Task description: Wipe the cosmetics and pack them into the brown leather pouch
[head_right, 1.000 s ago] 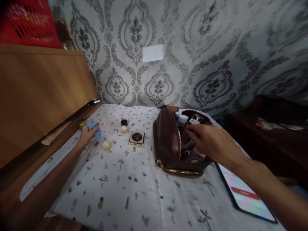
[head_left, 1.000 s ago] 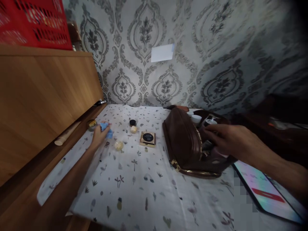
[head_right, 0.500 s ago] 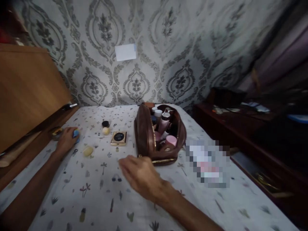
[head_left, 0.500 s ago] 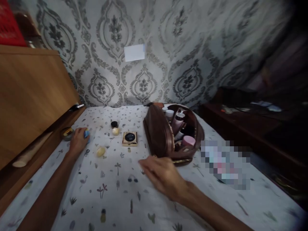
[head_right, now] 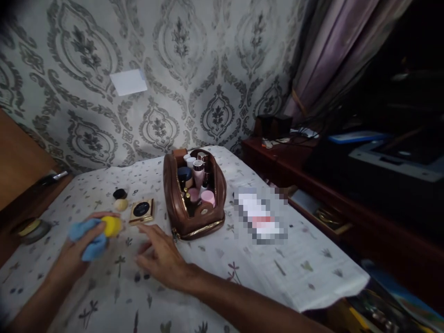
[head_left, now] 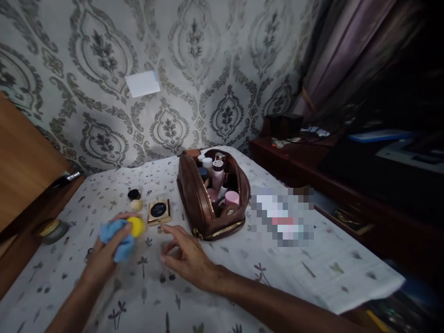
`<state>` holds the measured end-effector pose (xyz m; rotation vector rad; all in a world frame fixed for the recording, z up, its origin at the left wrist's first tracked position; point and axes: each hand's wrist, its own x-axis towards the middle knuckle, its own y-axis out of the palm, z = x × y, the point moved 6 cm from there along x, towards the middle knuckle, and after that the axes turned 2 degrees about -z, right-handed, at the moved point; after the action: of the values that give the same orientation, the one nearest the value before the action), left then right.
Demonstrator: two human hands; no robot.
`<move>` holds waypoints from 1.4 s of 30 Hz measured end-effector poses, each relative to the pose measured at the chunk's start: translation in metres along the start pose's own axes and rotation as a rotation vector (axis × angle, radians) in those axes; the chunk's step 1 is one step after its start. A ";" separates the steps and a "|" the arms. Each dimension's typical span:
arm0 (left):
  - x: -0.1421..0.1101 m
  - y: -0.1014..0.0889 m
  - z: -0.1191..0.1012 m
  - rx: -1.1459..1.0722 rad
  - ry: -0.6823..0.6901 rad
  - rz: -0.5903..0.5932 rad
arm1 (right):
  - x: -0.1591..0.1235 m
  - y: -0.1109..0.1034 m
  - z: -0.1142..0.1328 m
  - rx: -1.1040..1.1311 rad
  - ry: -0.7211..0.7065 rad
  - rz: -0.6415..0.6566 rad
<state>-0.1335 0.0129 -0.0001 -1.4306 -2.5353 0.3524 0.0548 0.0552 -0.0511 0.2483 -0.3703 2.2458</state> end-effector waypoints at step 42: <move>-0.012 0.066 0.048 -0.174 -0.131 0.283 | 0.002 -0.004 -0.027 0.161 0.067 0.073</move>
<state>-0.0880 0.0304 -0.0665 -1.8992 -2.5175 0.2832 0.0552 0.0685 -0.0749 0.2459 -0.1649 2.3521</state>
